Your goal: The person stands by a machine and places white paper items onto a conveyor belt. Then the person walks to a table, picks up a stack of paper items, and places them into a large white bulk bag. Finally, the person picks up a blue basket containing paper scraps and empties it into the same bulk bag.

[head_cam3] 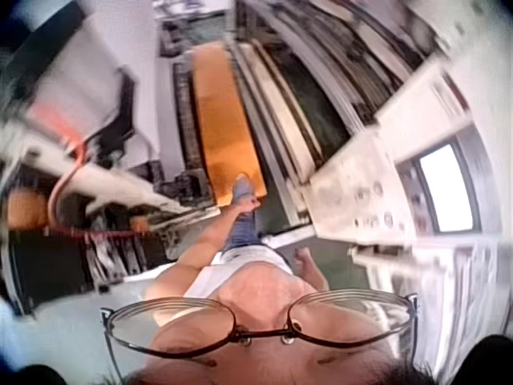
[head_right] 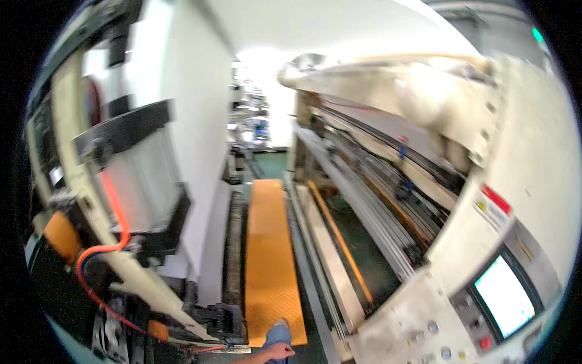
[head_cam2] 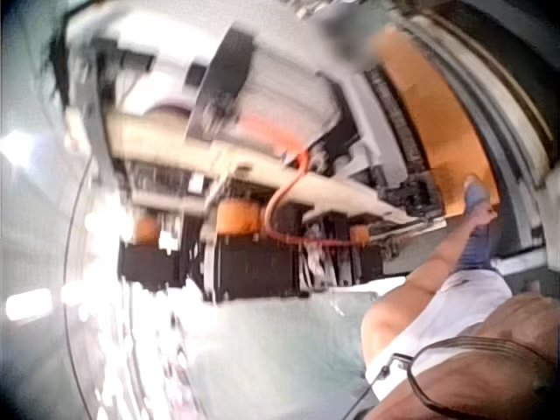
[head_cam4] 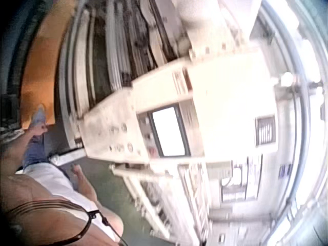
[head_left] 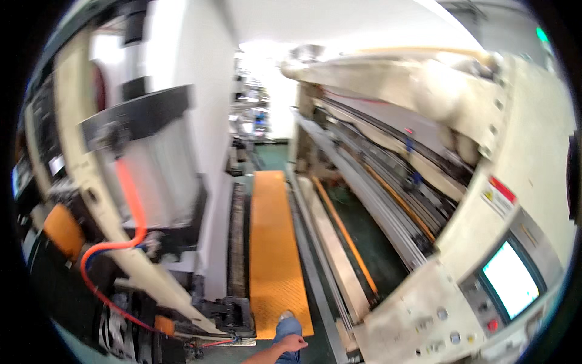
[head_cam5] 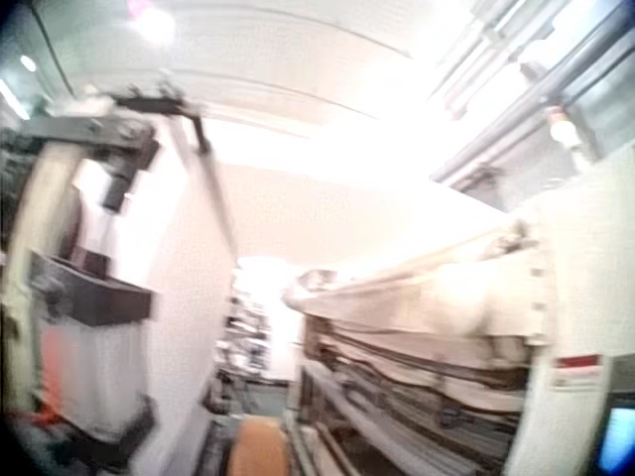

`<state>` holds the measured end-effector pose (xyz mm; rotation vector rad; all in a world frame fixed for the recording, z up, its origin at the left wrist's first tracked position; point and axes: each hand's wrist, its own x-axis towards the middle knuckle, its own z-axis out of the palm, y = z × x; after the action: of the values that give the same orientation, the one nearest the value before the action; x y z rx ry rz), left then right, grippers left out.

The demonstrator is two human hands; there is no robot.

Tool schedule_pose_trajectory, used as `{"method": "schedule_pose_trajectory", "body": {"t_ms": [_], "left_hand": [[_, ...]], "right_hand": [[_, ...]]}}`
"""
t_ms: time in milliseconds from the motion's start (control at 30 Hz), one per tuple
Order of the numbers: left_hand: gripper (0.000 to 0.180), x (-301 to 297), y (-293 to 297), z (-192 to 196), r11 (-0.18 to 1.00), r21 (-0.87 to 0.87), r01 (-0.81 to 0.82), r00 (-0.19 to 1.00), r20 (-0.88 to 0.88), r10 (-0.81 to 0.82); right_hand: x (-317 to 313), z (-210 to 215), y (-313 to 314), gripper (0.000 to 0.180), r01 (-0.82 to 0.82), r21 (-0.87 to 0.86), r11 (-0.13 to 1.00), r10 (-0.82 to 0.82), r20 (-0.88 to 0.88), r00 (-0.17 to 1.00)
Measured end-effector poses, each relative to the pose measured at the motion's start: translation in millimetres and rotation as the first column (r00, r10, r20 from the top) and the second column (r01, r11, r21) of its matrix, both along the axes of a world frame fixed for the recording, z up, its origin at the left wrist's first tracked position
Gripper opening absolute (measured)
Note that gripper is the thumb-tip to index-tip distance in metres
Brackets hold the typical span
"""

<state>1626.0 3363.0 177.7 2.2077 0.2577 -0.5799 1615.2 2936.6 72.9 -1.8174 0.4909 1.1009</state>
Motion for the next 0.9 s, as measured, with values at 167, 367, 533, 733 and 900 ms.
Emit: {"method": "schedule_pose_trajectory", "body": {"t_ms": [167,367,533,733,900], "left_hand": [[0.042,29,-22,12,0.993,-0.004,0.117,0.990,-0.074,-0.117],[0.038,64,-81,14,0.970,-0.006,0.243,0.966,-0.086,-0.242],[0.032,74,-102,-51,0.972,-0.047,0.228,0.973,0.037,-0.227],[0.024,86,-167,-26,0.943,-0.150,0.298,0.955,0.043,-0.295],[0.016,100,-196,-75,0.857,-0.052,0.513,0.848,0.184,-0.496]], "right_hand": [[-64,-54,-25,0.021,-0.010,0.019,1.000,0.005,0.266,0.964],[-98,-25,-21,0.025,0.090,-0.025,0.996,-0.084,0.178,0.980],[-111,37,-7,0.026,0.573,0.111,0.812,-0.579,0.028,0.815],[-195,52,-29,0.026,0.719,-0.014,0.695,-0.708,0.157,0.688],[-265,62,-33,0.027,0.876,-0.092,0.474,-0.866,0.130,0.483]]}}
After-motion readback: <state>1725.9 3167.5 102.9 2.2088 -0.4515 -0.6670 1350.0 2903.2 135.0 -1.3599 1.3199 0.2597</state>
